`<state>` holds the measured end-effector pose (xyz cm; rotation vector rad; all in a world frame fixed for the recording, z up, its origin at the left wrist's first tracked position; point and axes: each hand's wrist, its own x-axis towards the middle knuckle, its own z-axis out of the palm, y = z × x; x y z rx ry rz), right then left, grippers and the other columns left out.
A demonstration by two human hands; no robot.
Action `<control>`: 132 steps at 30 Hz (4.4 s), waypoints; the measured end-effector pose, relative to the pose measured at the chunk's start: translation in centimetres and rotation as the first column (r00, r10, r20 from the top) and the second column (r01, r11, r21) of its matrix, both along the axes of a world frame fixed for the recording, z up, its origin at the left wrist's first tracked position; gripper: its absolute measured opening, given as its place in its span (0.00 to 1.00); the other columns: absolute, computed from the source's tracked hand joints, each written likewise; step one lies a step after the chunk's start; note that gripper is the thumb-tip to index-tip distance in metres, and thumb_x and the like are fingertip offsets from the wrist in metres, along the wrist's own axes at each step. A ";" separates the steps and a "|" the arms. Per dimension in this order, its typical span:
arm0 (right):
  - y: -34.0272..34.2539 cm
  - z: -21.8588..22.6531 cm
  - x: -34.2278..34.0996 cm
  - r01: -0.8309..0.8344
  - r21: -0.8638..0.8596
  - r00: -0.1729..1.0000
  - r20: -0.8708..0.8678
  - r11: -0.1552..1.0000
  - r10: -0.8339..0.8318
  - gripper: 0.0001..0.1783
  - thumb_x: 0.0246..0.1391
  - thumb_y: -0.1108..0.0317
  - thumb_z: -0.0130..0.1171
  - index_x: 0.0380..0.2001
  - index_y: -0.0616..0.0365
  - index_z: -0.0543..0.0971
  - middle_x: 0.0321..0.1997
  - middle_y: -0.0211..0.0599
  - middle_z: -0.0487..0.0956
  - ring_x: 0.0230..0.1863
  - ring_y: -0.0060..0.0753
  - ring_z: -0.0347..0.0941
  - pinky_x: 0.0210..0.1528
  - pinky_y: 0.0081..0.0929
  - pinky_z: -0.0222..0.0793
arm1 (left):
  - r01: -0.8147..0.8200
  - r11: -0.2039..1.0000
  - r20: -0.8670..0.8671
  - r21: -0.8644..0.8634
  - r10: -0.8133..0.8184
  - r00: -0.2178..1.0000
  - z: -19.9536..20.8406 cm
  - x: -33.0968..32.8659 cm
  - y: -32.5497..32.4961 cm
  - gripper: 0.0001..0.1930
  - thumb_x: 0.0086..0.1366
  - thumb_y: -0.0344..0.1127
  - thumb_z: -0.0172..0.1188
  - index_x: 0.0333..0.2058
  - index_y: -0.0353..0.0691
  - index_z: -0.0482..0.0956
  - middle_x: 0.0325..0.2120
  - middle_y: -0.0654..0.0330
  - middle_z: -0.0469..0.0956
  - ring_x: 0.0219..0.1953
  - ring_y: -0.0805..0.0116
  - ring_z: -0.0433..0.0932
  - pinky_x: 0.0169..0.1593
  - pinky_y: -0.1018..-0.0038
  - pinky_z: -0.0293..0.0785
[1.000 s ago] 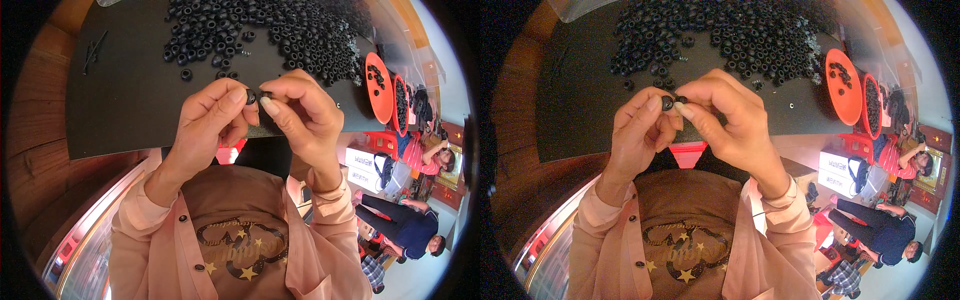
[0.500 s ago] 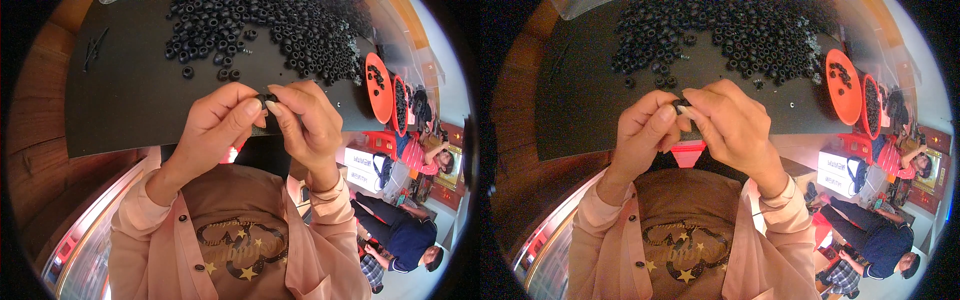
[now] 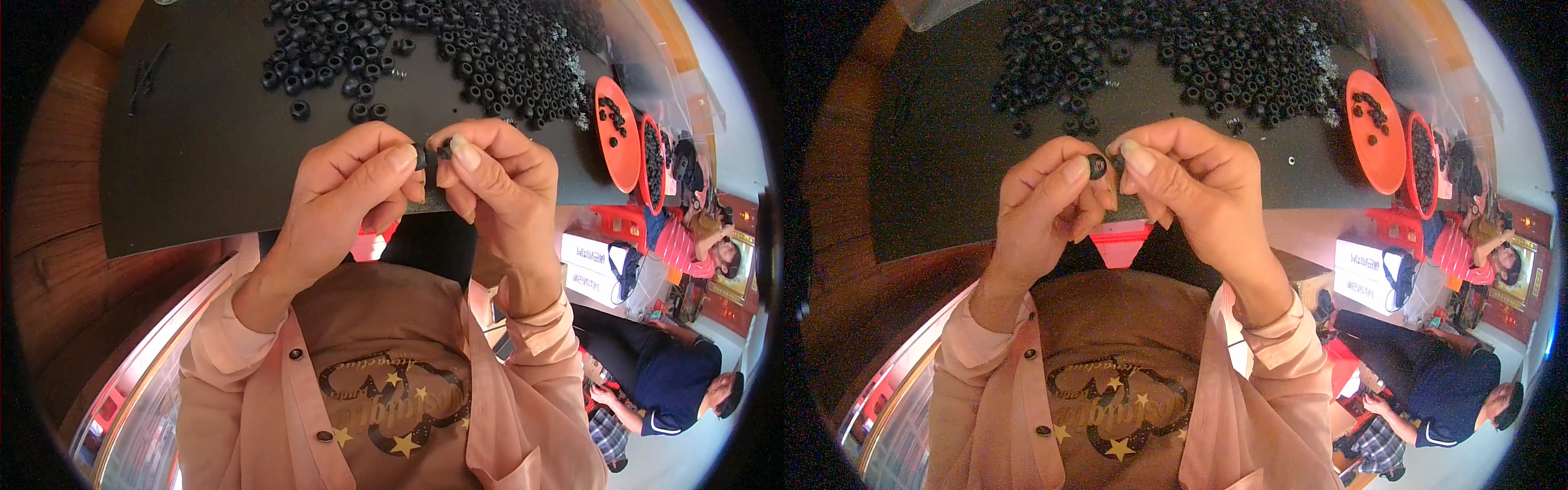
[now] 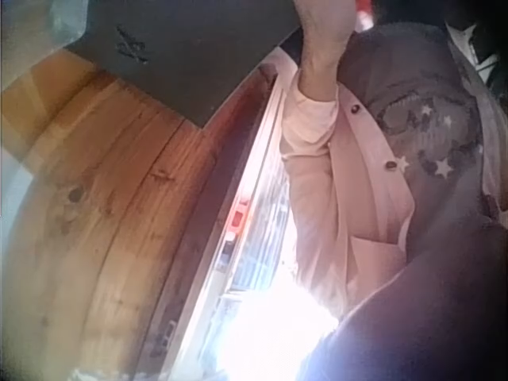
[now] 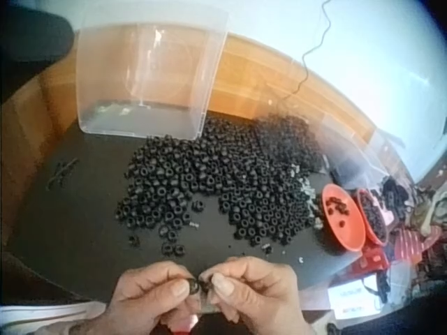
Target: The person assembles small black plastic parts by fitting smaller pieces into outer rings by hand, placing assembled pieces down and picking up more parts from the table.
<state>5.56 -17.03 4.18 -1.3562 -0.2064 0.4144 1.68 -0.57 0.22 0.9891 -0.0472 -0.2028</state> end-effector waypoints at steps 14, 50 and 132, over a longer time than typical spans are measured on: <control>-0.3 -0.6 0.0 -0.025 0.110 0.996 -0.086 0.994 0.034 0.10 0.56 0.69 0.56 0.37 0.66 0.76 0.24 0.30 0.75 0.17 0.13 0.61 0.18 0.12 0.53 | 0.015 0.999 0.014 0.037 -0.016 1.000 0.2 0.0 -0.2 0.11 0.68 0.36 0.47 0.31 0.36 0.72 0.23 0.66 0.72 0.17 0.86 0.62 0.20 0.87 0.55; -0.3 0.2 -0.6 0.159 -0.403 0.656 0.725 0.901 0.208 0.10 0.46 0.82 0.58 0.35 0.69 0.77 0.27 0.44 0.76 0.25 0.38 0.72 0.28 0.26 0.69 | 0.159 0.987 -0.028 -0.032 -0.160 0.987 -0.1 0.0 0.8 0.15 0.64 0.37 0.48 0.42 0.31 0.72 0.22 0.56 0.74 0.15 0.80 0.63 0.16 0.84 0.57; -0.1 1.9 -1.9 -0.010 -0.204 0.991 0.126 0.979 0.036 0.07 0.55 0.72 0.58 0.35 0.64 0.76 0.27 0.27 0.77 0.25 0.12 0.68 0.26 0.13 0.64 | 0.192 0.974 -0.015 0.123 -0.191 0.981 2.8 -0.9 1.3 0.12 0.67 0.37 0.49 0.27 0.37 0.71 0.19 0.69 0.69 0.18 0.87 0.59 0.21 0.86 0.54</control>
